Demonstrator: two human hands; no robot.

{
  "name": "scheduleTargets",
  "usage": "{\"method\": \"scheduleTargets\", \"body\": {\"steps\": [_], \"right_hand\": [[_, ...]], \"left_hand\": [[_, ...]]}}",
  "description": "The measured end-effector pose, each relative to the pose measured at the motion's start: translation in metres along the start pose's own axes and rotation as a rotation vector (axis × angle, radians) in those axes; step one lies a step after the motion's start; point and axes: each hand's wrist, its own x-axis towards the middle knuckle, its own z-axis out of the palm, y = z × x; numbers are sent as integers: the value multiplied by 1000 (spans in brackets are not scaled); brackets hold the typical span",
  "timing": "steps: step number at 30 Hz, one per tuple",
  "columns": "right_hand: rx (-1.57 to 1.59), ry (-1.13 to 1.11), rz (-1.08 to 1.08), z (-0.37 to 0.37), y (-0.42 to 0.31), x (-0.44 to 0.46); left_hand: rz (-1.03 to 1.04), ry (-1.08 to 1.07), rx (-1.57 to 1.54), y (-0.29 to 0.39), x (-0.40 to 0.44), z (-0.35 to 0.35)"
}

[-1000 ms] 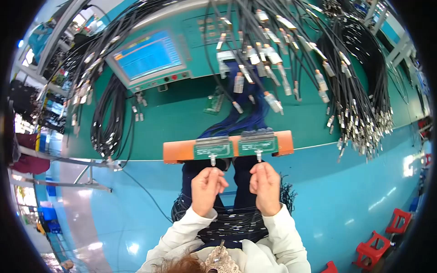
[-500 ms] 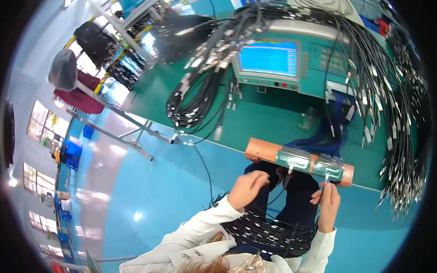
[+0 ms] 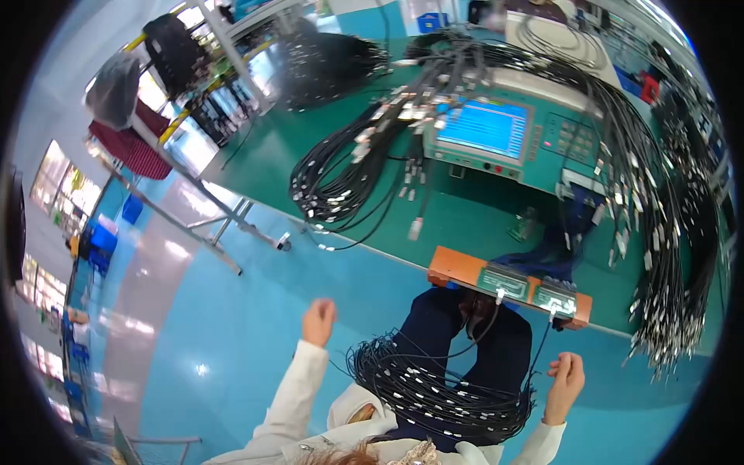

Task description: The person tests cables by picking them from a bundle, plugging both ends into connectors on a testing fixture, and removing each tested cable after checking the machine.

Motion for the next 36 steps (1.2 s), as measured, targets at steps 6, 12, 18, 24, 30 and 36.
{"method": "scheduleTargets", "body": {"steps": [6,12,18,24,30,36], "right_hand": [[-119,93,-180,17,-49,-17],[42,-293,-93,72,-120,-48],[650,-823,493,173,-138,-13],[564,-1095,427,175,-137,24],[225,-969,305,66,-120,-43],[574,-251,172,-48,-90,-93]], "left_hand": [[-302,177,-651,82,107,-9],[-285,-148,-1085,129,81,-31],[-255,-709,-1022,167,-67,-48],[-407,-1105,-1096,134,-116,-45],[-620,-604,-1770,78,24,-79],[-480,-633,-1855,73,109,-130]]}}
